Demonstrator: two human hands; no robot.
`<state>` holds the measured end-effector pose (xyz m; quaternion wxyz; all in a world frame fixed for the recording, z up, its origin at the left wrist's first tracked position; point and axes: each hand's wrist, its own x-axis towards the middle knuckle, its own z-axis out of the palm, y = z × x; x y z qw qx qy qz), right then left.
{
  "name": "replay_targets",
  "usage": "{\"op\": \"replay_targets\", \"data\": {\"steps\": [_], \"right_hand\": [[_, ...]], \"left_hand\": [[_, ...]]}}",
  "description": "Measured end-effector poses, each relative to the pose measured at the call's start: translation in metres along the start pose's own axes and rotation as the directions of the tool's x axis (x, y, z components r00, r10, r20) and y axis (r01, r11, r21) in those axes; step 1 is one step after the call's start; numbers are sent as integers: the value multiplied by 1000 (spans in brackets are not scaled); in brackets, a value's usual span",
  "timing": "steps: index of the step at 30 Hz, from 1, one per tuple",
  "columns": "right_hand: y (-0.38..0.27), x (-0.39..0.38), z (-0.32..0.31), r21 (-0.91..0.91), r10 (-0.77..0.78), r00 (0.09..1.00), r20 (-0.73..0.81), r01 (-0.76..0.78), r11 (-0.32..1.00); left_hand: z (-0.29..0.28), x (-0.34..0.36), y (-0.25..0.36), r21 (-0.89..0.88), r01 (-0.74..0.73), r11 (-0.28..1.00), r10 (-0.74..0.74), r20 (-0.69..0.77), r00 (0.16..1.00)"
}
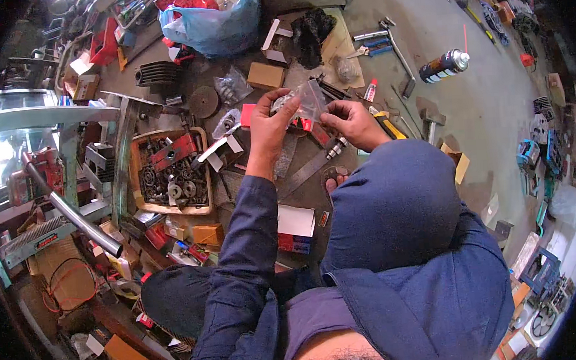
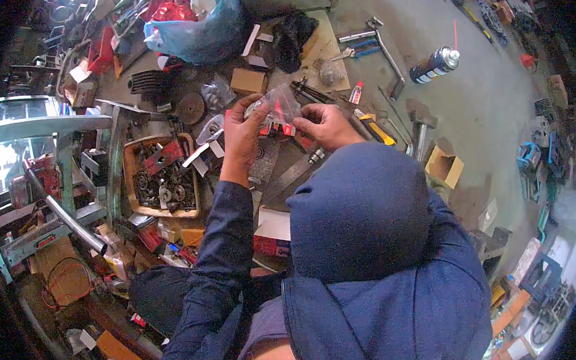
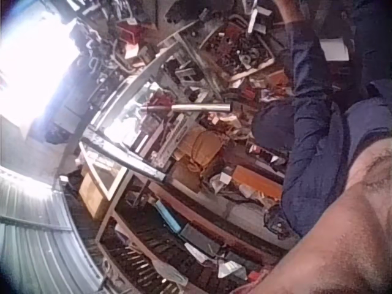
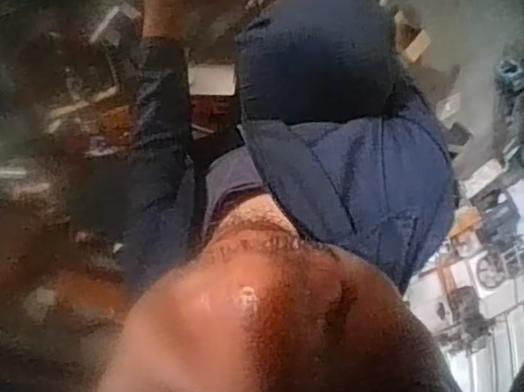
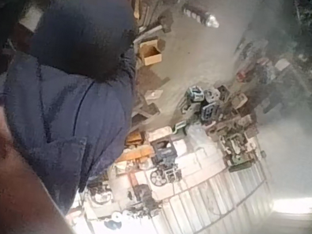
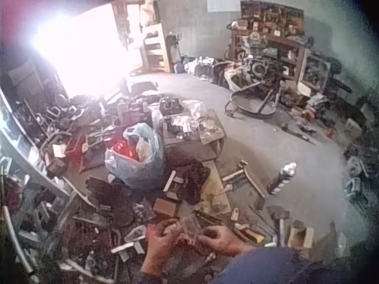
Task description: The person cleans and inspects motorcycle engine components including a camshaft, using a cloth and a spray cleaner while sitting on the floor of a workshop.
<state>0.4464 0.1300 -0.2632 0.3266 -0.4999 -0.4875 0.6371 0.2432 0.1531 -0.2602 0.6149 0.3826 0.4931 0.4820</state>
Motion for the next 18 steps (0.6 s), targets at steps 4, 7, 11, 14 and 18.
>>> {"op": "replay_targets", "data": {"steps": [4, 7, 11, 14, 18], "right_hand": [[3, 0, 1, -6, -1, 1000, 16, 1, 1000], [8, -1, 1, 140, 1, 1000, 27, -5, 990], [2, 3, 1, 86, -31, 999, -45, 35, 996], [2, 6, -2, 85, -48, 998, -51, 52, 995], [9, 6, -7, 106, -52, 996, -70, 59, 993]], "left_hand": [[-1, 2, 1, 6, -8, 1000, 8, 10, 1000], [5, -1, 8, 25, -10, 1000, 9, 13, 1000], [5, -2, 4, 37, 10, 999, -10, 20, 1000], [4, 1, -7, 59, -1, 998, -2, 51, 999], [6, 2, -11, 31, -1, 1000, -1, 68, 998]]}}
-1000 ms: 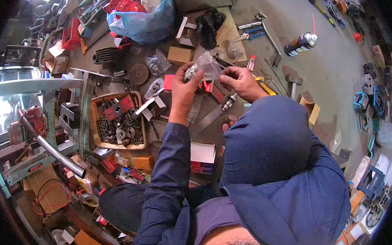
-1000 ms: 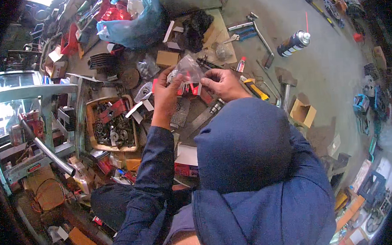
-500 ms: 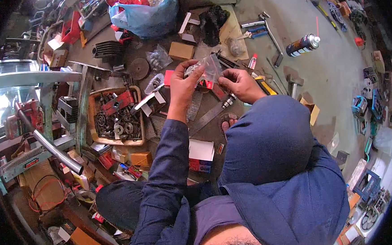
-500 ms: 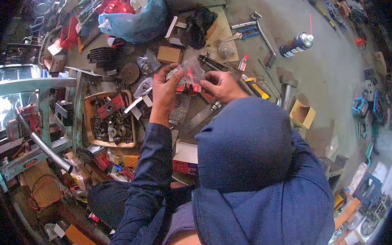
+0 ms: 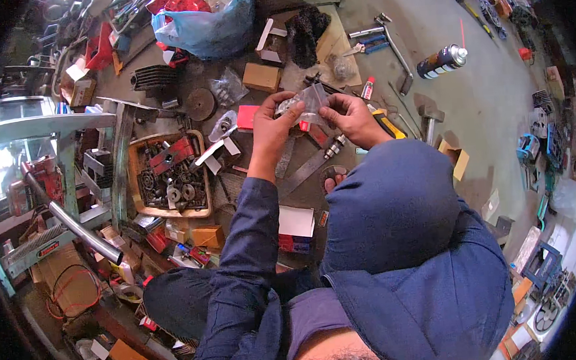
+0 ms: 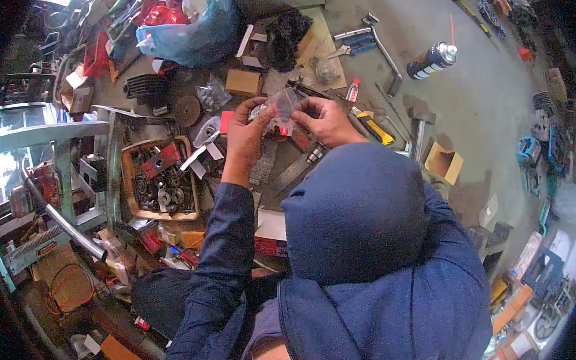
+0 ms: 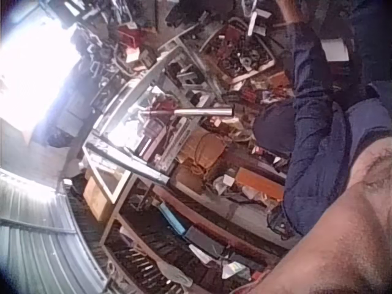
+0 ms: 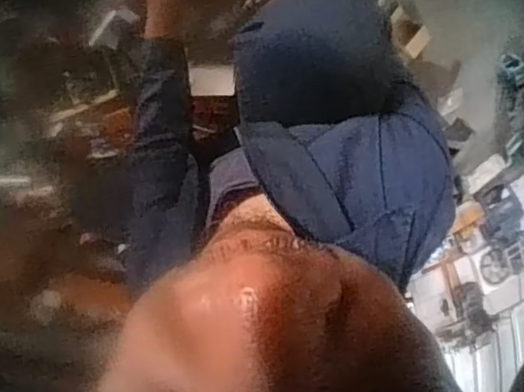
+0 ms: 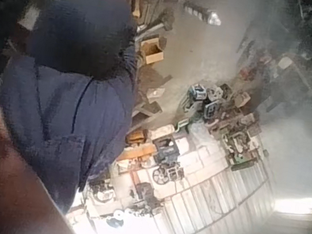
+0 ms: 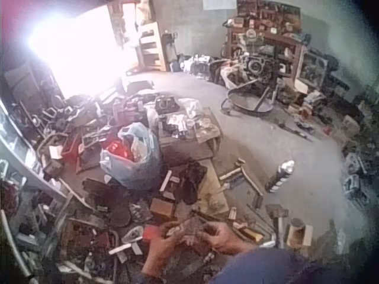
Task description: The person cleans and inspects motorcycle engine components including a camshaft, using a cloth and a spray cleaner while sitting on the floor of a workshop.
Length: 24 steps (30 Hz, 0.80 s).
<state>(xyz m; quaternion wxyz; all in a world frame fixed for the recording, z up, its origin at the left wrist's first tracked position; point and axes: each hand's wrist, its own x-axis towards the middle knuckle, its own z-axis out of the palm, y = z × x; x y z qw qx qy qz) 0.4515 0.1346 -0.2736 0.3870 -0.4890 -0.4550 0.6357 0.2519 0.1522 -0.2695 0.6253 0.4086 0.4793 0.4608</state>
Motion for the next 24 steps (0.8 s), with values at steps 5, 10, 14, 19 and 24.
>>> {"op": "replay_targets", "data": {"steps": [5, 10, 14, 19, 24], "right_hand": [[3, 1, -1, 7, -37, 999, -29, 37, 999], [-11, 2, 2, 2, -61, 997, -55, 61, 998], [7, 2, -6, -1, -70, 994, -83, 70, 998], [3, -3, -4, 0, -91, 990, -106, 92, 996], [-24, 8, -17, -64, -231, 967, -104, 225, 972]], "left_hand": [[6, -1, 2, 66, 10, 998, -10, -3, 1000], [11, -8, 1, 92, 76, 993, -81, 55, 995], [14, -8, -10, 144, 86, 986, -100, 99, 990], [14, -8, -25, 14, 176, 984, -176, 130, 976], [24, -8, -25, -124, 243, 962, -218, 188, 958]]}}
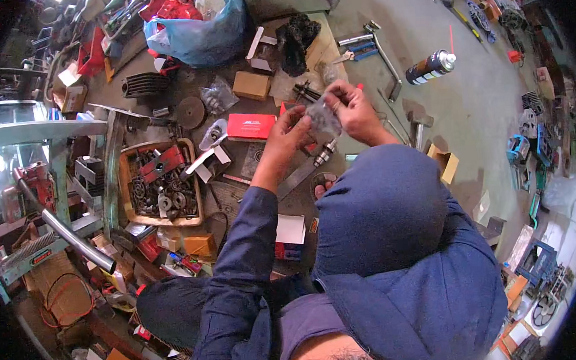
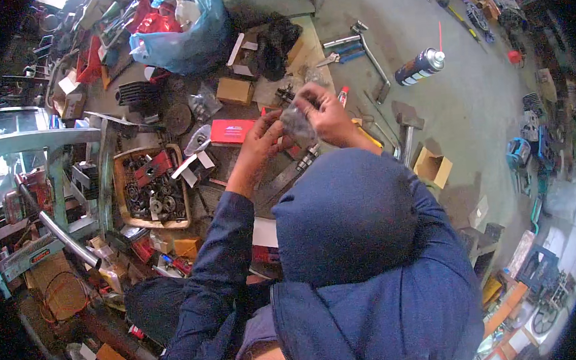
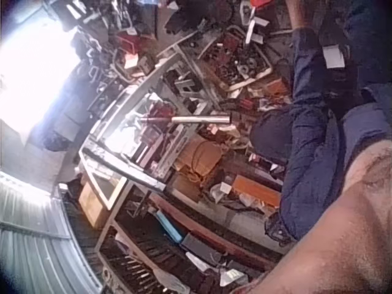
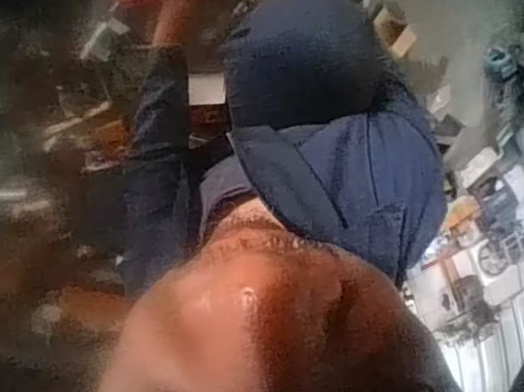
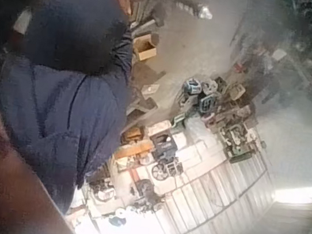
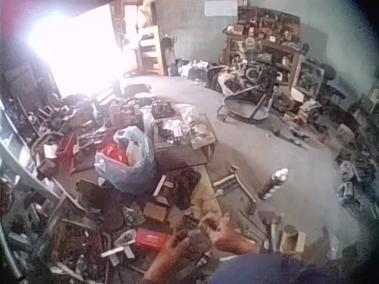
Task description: The person cleans and inspects motorcycle engine components including a camshaft, using a cloth and a spray cleaner while sitting on the floor of a workshop.
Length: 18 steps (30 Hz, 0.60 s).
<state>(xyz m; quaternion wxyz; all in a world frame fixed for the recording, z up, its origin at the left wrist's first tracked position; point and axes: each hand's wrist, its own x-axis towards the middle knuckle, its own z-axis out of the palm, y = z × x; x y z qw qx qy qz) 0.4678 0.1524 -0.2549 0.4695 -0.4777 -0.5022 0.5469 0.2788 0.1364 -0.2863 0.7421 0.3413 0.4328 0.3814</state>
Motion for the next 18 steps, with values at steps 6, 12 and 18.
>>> {"op": "replay_targets", "data": {"steps": [6, 12, 18], "right_hand": [[1, 108, -74, -530, -241, 950, -196, 105, 841], [58, 221, -124, -872, -472, 860, -194, 69, 485], [89, 216, -133, -949, -401, 907, -131, 2, 314]], "left_hand": [[-24, -10, 24, 147, 79, 986, -79, -6, 997], [-43, -58, 91, 737, 5, 676, -219, 195, 956], [-28, -135, 153, 962, -180, 206, -362, 246, 899]]}}
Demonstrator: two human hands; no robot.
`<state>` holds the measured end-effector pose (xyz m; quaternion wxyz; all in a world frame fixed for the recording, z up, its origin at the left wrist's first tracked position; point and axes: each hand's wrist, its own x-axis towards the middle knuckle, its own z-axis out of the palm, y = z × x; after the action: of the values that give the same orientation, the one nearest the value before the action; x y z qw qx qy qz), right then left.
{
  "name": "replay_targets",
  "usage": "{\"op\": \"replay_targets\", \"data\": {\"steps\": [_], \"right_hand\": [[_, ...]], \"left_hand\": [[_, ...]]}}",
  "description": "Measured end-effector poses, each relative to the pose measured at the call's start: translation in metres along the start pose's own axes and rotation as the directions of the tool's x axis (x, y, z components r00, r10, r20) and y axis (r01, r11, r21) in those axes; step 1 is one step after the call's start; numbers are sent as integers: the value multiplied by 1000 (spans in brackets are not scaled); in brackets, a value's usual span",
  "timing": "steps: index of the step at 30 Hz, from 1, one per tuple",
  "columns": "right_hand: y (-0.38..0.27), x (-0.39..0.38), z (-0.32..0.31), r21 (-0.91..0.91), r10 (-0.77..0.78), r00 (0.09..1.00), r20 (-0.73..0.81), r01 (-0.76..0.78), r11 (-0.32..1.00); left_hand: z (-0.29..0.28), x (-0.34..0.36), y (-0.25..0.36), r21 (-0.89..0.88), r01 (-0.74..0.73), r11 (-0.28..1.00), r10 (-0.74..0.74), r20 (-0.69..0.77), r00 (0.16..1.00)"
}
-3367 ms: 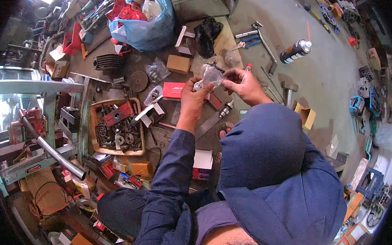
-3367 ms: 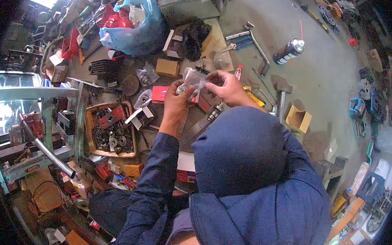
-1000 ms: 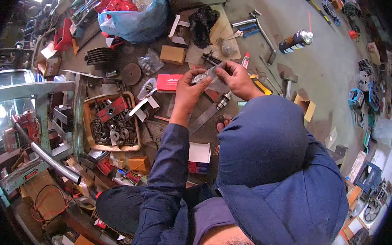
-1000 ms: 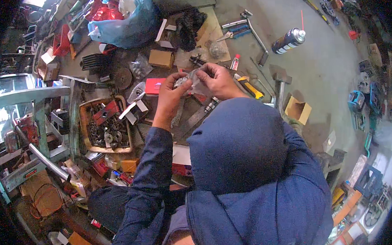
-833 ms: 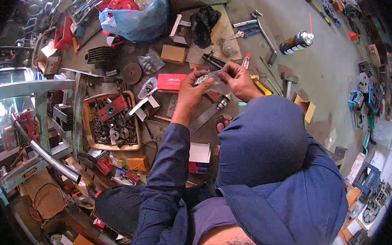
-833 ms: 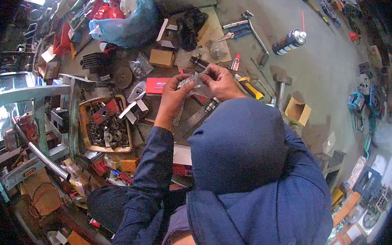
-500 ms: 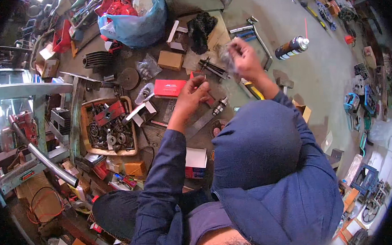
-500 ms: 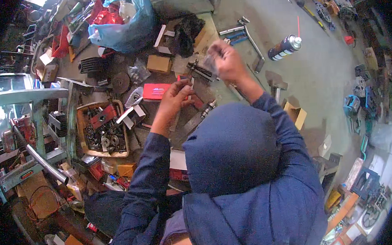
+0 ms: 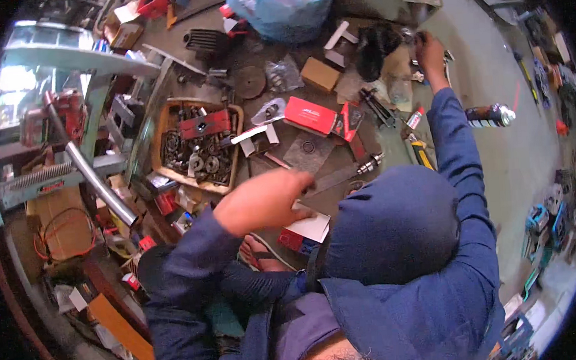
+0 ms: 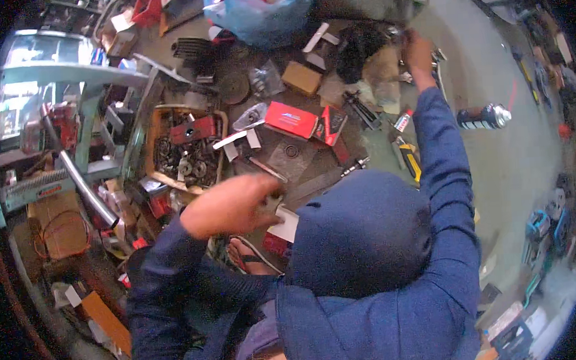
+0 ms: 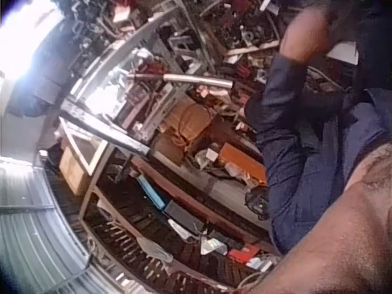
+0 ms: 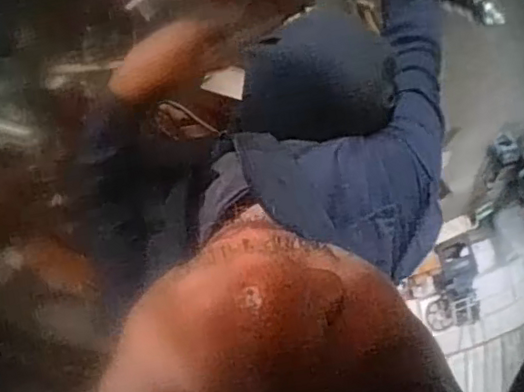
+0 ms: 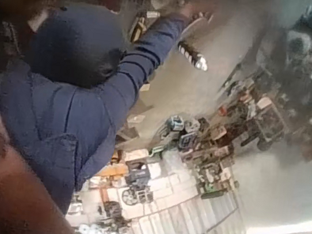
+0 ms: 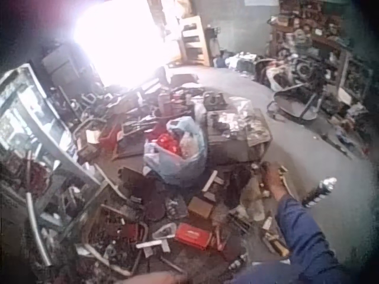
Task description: The person cleans and inspects motorcycle engine components including a camshaft, using a cloth and a spray cleaner while sitting on the floor of a workshop.
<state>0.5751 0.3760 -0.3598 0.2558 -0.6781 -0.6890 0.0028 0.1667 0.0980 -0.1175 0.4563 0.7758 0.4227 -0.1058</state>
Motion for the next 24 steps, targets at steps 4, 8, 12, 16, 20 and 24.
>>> {"op": "replay_targets", "data": {"steps": [4, 8, 12, 16, 20, 24], "right_hand": [[-105, -28, -34, 42, -38, 934, -355, 57, 997], [-212, -74, -44, 373, -525, 849, -56, 505, 778], [-283, -82, 14, 197, -685, 715, 140, 657, 727], [-303, -79, 65, -72, -546, 748, 377, 611, 788], [-318, -79, 67, 301, -463, 771, 437, 359, 883], [-327, -83, 17, 602, -475, 849, 233, 257, 756]], "left_hand": [[28, -67, -13, -44, 112, 993, -105, 143, 984], [56, -73, -20, 209, 182, 961, -200, 70, 977], [56, -56, -27, 168, 24, 986, -16, -52, 999], [53, -61, -45, 70, 64, 996, -64, 6, 998], [44, -52, -69, -4, 111, 994, -111, -29, 993], [37, -23, -111, -213, -65, 975, -12, -343, 939]]}}
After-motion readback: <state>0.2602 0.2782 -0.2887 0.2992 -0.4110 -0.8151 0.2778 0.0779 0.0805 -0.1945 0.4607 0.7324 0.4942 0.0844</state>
